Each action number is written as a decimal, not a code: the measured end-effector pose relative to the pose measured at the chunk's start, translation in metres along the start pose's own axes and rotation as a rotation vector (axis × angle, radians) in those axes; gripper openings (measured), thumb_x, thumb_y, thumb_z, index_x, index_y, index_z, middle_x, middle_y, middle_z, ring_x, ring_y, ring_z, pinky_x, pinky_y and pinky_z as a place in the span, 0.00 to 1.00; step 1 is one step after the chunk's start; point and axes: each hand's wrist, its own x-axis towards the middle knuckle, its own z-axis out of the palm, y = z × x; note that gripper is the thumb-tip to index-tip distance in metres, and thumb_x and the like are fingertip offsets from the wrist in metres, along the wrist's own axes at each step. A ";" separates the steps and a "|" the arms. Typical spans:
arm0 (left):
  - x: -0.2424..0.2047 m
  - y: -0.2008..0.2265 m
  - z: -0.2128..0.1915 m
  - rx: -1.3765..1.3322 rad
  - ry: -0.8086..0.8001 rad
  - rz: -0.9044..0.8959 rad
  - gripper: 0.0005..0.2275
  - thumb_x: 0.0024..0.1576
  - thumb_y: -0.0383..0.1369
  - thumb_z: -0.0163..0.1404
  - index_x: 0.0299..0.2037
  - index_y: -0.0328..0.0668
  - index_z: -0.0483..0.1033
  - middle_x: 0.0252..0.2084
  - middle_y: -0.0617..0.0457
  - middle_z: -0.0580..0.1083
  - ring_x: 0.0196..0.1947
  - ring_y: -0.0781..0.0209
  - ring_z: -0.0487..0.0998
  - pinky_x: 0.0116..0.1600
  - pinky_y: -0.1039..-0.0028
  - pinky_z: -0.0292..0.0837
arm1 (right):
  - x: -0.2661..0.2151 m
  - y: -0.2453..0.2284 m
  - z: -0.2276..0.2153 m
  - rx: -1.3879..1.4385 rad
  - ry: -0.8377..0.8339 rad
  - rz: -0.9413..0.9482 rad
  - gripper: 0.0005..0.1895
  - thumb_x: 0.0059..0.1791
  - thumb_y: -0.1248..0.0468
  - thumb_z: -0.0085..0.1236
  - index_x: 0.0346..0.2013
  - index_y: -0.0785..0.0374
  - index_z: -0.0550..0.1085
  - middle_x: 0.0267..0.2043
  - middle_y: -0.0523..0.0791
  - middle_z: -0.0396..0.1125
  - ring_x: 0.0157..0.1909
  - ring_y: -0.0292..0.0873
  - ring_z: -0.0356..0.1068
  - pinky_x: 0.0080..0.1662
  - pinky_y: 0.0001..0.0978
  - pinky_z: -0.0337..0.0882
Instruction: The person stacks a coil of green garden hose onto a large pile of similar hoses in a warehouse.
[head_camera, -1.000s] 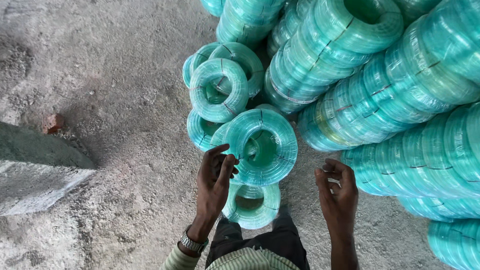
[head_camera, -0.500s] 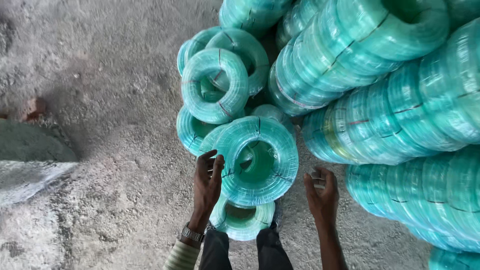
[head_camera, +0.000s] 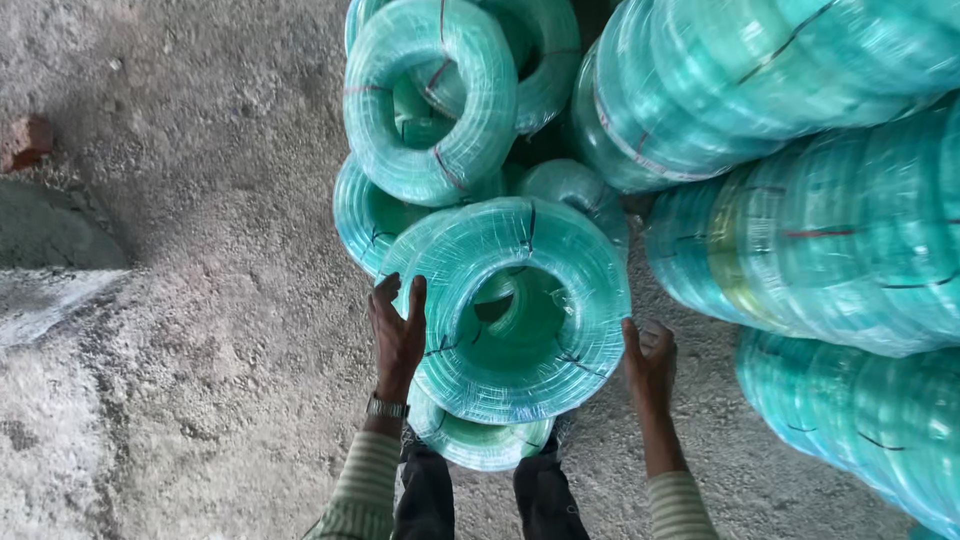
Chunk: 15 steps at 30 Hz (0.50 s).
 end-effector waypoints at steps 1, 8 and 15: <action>0.008 -0.014 0.007 0.011 -0.004 -0.013 0.28 0.61 0.55 0.52 0.59 0.40 0.68 0.55 0.39 0.70 0.60 0.40 0.71 0.64 0.51 0.66 | 0.006 0.007 0.009 -0.007 -0.009 0.013 0.41 0.50 0.38 0.60 0.61 0.72 0.67 0.52 0.63 0.65 0.55 0.65 0.69 0.53 0.55 0.72; 0.036 -0.066 0.035 0.108 -0.112 -0.080 0.37 0.59 0.61 0.49 0.66 0.36 0.61 0.62 0.33 0.65 0.67 0.34 0.63 0.70 0.48 0.58 | 0.010 0.026 0.039 0.063 -0.120 0.084 0.47 0.51 0.35 0.54 0.65 0.75 0.62 0.57 0.69 0.61 0.60 0.70 0.64 0.61 0.58 0.65; 0.061 -0.069 0.039 0.140 -0.232 -0.126 0.38 0.60 0.63 0.45 0.69 0.40 0.58 0.66 0.32 0.64 0.70 0.36 0.61 0.72 0.48 0.56 | 0.008 0.057 0.049 0.262 -0.113 0.145 0.41 0.54 0.37 0.55 0.63 0.72 0.63 0.51 0.58 0.61 0.54 0.53 0.63 0.60 0.51 0.63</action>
